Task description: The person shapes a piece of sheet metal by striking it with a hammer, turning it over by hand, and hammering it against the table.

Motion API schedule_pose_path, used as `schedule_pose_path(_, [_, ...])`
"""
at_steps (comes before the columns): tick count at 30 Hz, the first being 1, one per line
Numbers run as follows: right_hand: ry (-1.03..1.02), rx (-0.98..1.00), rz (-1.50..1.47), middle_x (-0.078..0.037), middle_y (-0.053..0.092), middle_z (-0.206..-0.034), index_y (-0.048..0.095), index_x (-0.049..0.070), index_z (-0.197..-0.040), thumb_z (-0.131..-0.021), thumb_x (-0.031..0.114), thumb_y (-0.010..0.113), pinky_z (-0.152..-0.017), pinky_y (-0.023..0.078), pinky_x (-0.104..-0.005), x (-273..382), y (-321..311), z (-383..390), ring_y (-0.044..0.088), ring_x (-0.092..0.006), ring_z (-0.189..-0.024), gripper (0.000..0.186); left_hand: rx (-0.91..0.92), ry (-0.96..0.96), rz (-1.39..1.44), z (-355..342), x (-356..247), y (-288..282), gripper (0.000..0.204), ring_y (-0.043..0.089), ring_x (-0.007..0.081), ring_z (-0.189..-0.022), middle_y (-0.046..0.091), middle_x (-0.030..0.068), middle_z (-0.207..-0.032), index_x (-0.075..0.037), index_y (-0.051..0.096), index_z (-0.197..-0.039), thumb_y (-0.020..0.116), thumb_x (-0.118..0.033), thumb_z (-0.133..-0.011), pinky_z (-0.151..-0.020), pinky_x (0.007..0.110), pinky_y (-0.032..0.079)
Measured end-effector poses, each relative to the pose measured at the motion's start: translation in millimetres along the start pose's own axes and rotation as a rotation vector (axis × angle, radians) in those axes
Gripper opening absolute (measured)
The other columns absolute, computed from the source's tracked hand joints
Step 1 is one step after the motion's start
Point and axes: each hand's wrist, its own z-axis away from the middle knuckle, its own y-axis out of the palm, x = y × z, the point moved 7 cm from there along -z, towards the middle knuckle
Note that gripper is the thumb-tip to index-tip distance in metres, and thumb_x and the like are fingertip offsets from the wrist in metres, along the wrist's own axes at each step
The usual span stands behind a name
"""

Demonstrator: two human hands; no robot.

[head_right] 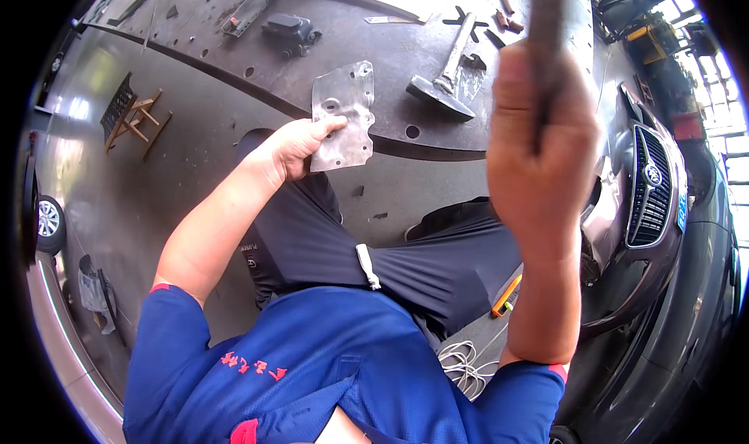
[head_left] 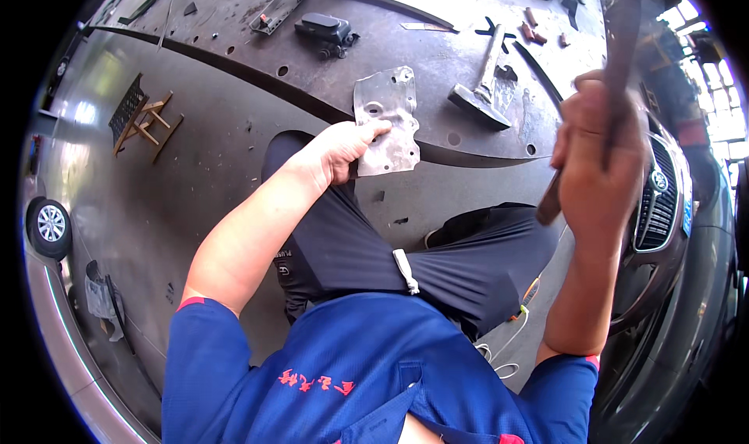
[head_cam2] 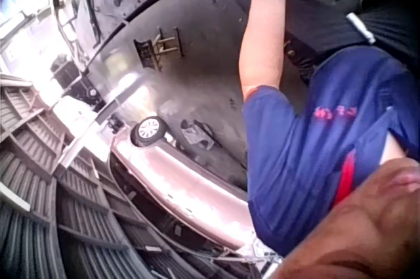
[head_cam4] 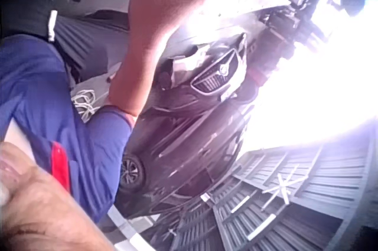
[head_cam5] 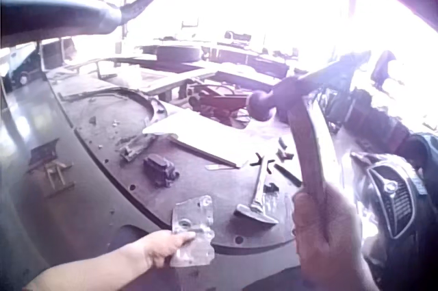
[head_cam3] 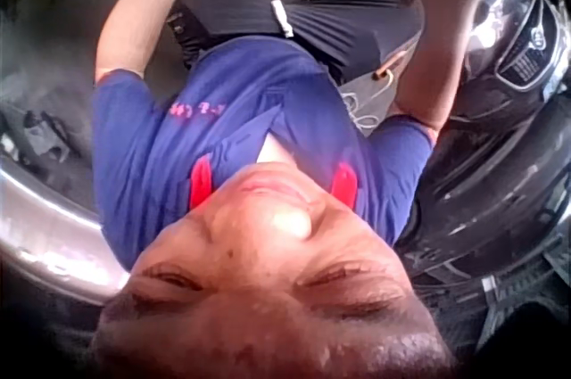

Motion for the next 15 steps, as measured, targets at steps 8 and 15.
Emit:
schedule_pose_path(8, [0.258,0.472,0.657,-0.020,0.069,-0.086,0.064,-0.003,-0.109,-0.108,0.029,0.061,-0.073,0.054,-0.0481,-74.4,62.8,18.8,0.069,-0.0356,-0.075,0.033,-0.095,-0.033,-0.058,-8.4,1.2,0.5,0.031,0.078,0.0271,-0.108,0.078,0.0141,-0.120,0.001,0.067,-0.131,0.062,-0.021,-0.109,-0.098,0.043,0.063])
schedule_pose_path(15, [-0.227,-0.109,-0.234,0.000,0.059,-0.073,0.063,0.002,-0.103,-0.112,0.022,0.058,-0.051,0.046,-0.0254,34.3,12.8,-28.0,0.056,-0.0073,-0.059,0.022,-0.099,-0.023,-0.037,-2.5,-3.7,-1.9,0.032,0.079,0.0278,-0.107,0.078,0.0162,-0.120,0.002,0.064,-0.133,0.061,-0.018,-0.109,-0.096,0.044,0.065])
